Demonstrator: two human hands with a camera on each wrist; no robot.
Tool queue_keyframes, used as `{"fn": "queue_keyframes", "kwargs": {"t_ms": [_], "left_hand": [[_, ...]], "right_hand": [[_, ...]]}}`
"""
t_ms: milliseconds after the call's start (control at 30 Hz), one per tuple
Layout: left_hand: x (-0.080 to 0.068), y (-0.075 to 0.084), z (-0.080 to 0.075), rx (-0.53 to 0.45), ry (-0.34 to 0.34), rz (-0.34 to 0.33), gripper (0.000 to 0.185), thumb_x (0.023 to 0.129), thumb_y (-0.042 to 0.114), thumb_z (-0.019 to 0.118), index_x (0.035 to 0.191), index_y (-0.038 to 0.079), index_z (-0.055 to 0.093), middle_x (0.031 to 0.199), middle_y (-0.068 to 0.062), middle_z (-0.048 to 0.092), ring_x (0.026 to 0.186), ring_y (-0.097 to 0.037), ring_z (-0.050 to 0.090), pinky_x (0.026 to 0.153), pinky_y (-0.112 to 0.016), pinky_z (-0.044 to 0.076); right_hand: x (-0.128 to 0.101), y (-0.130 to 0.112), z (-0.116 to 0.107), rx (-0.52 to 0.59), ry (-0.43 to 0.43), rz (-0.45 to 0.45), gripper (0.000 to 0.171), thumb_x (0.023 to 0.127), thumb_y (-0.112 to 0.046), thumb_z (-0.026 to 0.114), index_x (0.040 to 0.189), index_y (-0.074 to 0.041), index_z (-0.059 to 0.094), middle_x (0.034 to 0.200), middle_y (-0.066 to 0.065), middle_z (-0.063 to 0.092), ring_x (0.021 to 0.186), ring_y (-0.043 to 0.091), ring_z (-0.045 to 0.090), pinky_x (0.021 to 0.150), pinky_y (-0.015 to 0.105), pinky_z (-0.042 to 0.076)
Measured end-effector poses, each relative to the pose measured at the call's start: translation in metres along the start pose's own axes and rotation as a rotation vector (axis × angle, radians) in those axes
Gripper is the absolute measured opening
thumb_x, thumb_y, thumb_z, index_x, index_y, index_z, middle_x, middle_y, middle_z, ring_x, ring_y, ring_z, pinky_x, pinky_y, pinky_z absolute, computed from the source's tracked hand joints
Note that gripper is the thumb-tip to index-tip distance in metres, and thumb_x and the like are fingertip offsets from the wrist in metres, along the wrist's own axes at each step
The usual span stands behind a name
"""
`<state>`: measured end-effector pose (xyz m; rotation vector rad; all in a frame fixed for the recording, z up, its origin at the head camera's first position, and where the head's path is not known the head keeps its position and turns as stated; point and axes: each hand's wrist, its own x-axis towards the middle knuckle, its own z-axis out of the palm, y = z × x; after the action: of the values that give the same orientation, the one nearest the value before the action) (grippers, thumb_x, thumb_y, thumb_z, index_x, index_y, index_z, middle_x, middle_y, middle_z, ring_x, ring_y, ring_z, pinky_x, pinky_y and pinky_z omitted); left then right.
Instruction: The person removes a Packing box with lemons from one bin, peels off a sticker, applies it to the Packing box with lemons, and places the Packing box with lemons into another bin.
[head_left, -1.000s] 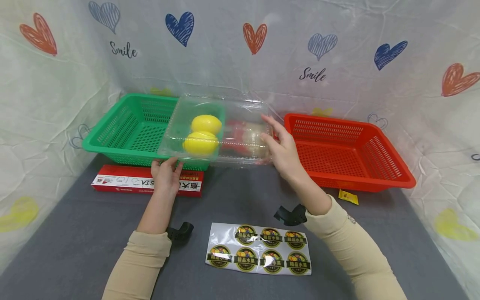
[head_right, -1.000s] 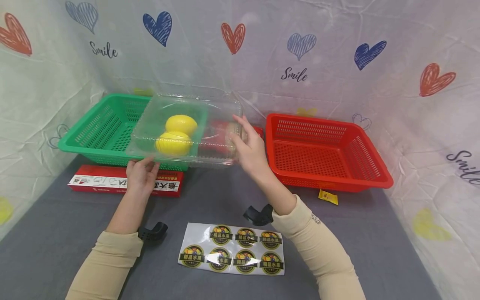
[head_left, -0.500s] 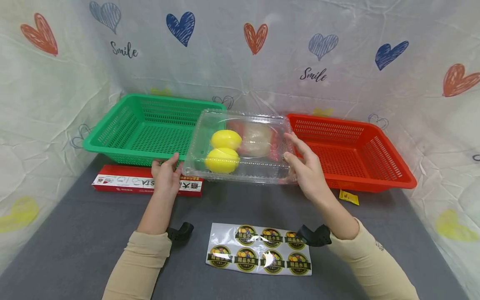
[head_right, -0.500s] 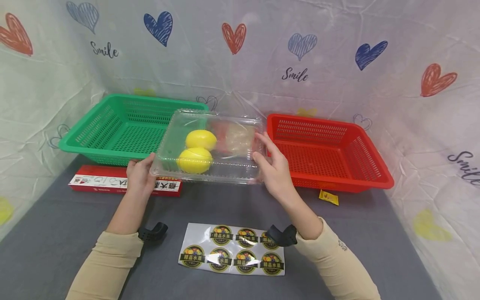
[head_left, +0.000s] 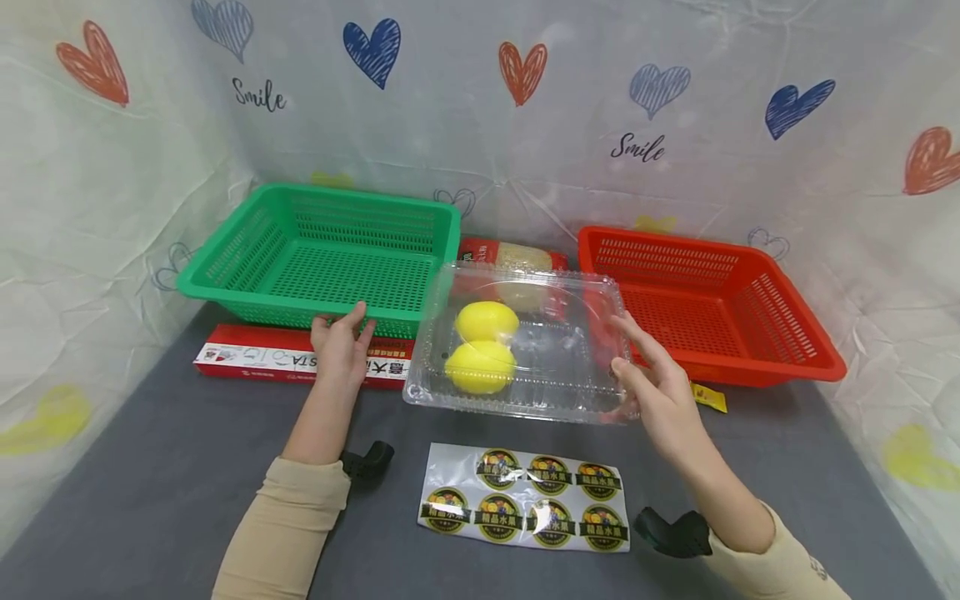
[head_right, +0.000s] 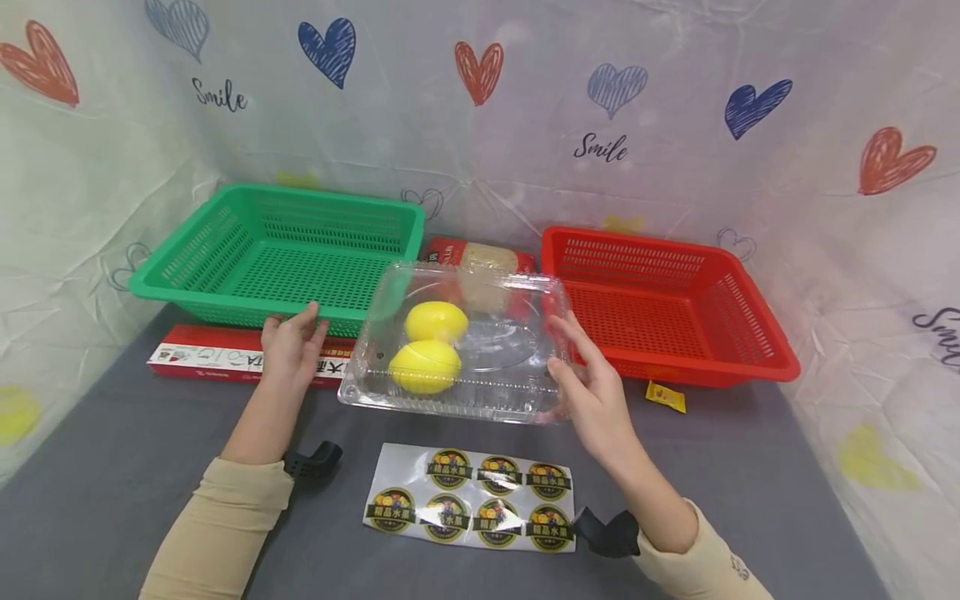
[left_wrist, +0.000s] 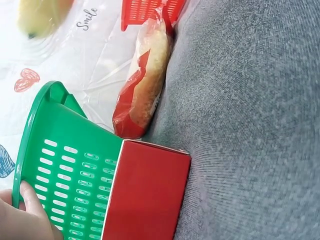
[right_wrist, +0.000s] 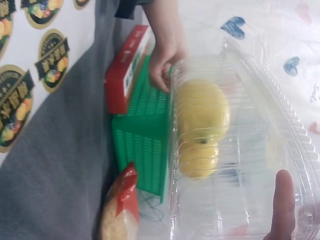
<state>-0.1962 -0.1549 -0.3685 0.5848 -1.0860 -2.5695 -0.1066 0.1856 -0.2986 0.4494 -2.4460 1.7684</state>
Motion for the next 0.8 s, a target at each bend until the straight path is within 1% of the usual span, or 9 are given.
{"fn": "queue_keyframes", "kwargs": {"t_ms": [133,200,300,367,400,433,567,633,800], "left_hand": [[0.0,0.001,0.001,-0.014,0.001,-0.007,0.029,0.088,0.0,0.055,0.105,0.012,0.035,0.117,-0.006,0.037,0.125,-0.025,0.037,0.093,-0.029,0.042],[0.0,0.002,0.001,-0.02,0.001,-0.012,0.029,0.088,0.0,0.055,0.106,0.012,0.035,0.118,-0.006,0.037,0.125,-0.025,0.037,0.094,-0.03,0.041],[0.0,0.002,0.0,-0.018,0.004,-0.018,0.029,0.088,-0.001,0.054,0.106,0.012,0.036,0.116,-0.005,0.037,0.125,-0.024,0.037,0.093,-0.029,0.042],[0.0,0.002,0.0,-0.02,0.007,-0.023,0.029,0.088,-0.001,0.055,0.107,0.012,0.036,0.114,-0.004,0.038,0.125,-0.024,0.037,0.093,-0.029,0.042],[0.0,0.002,0.0,-0.018,0.009,-0.025,0.029,0.088,-0.001,0.055,0.106,0.012,0.036,0.113,-0.003,0.038,0.125,-0.024,0.037,0.093,-0.029,0.042],[0.0,0.002,0.0,-0.02,0.01,-0.027,0.029,0.088,-0.001,0.055,0.106,0.012,0.036,0.112,-0.003,0.038,0.125,-0.024,0.037,0.093,-0.029,0.042],[0.0,0.002,0.0,-0.02,0.012,-0.031,0.028,0.088,-0.001,0.055,0.105,0.013,0.037,0.112,-0.002,0.039,0.124,-0.022,0.038,0.093,-0.029,0.042],[0.0,0.002,0.0,-0.017,0.011,-0.029,0.028,0.088,0.0,0.055,0.105,0.013,0.038,0.112,-0.002,0.039,0.123,-0.023,0.038,0.093,-0.029,0.042],[0.0,0.001,0.0,-0.019,0.009,-0.027,0.028,0.088,0.0,0.055,0.105,0.013,0.038,0.118,-0.004,0.038,0.124,-0.024,0.038,0.092,-0.029,0.042]], "right_hand": [[-0.011,0.005,-0.001,0.006,-0.002,0.0,0.044,0.096,-0.007,0.044,0.139,-0.007,0.038,0.151,0.004,0.018,0.047,0.016,0.043,0.049,0.036,0.052],[-0.016,0.008,0.0,0.018,-0.002,-0.006,0.044,0.095,-0.005,0.044,0.139,-0.006,0.038,0.151,0.005,0.017,0.053,0.013,0.05,0.047,0.037,0.052],[-0.024,0.013,0.002,0.052,-0.002,-0.026,0.044,0.095,-0.001,0.044,0.138,-0.003,0.038,0.151,0.008,0.017,0.053,0.011,0.049,0.045,0.038,0.051],[-0.029,0.017,0.003,0.085,-0.003,-0.045,0.044,0.094,0.002,0.044,0.137,-0.001,0.038,0.15,0.01,0.018,0.051,0.011,0.047,0.043,0.038,0.05],[-0.032,0.018,0.004,0.098,-0.003,-0.053,0.044,0.093,0.003,0.044,0.137,0.0,0.038,0.15,0.011,0.018,0.048,0.012,0.043,0.043,0.037,0.049],[-0.035,0.02,0.005,0.113,-0.006,-0.062,0.044,0.093,0.004,0.043,0.136,0.001,0.037,0.15,0.012,0.018,0.044,0.015,0.036,0.042,0.037,0.049],[-0.046,0.028,0.009,0.147,-0.014,-0.083,0.044,0.093,0.007,0.042,0.136,0.002,0.037,0.149,0.016,0.018,0.042,0.016,0.028,0.039,0.037,0.048],[-0.05,0.032,0.01,0.155,-0.024,-0.091,0.044,0.093,0.008,0.041,0.136,0.003,0.036,0.149,0.016,0.016,0.042,0.014,0.027,0.038,0.037,0.047],[-0.056,0.04,0.014,0.183,-0.023,-0.092,0.044,0.093,0.009,0.041,0.136,0.004,0.035,0.15,0.011,0.018,0.043,0.015,0.032,0.037,0.038,0.047]]}}
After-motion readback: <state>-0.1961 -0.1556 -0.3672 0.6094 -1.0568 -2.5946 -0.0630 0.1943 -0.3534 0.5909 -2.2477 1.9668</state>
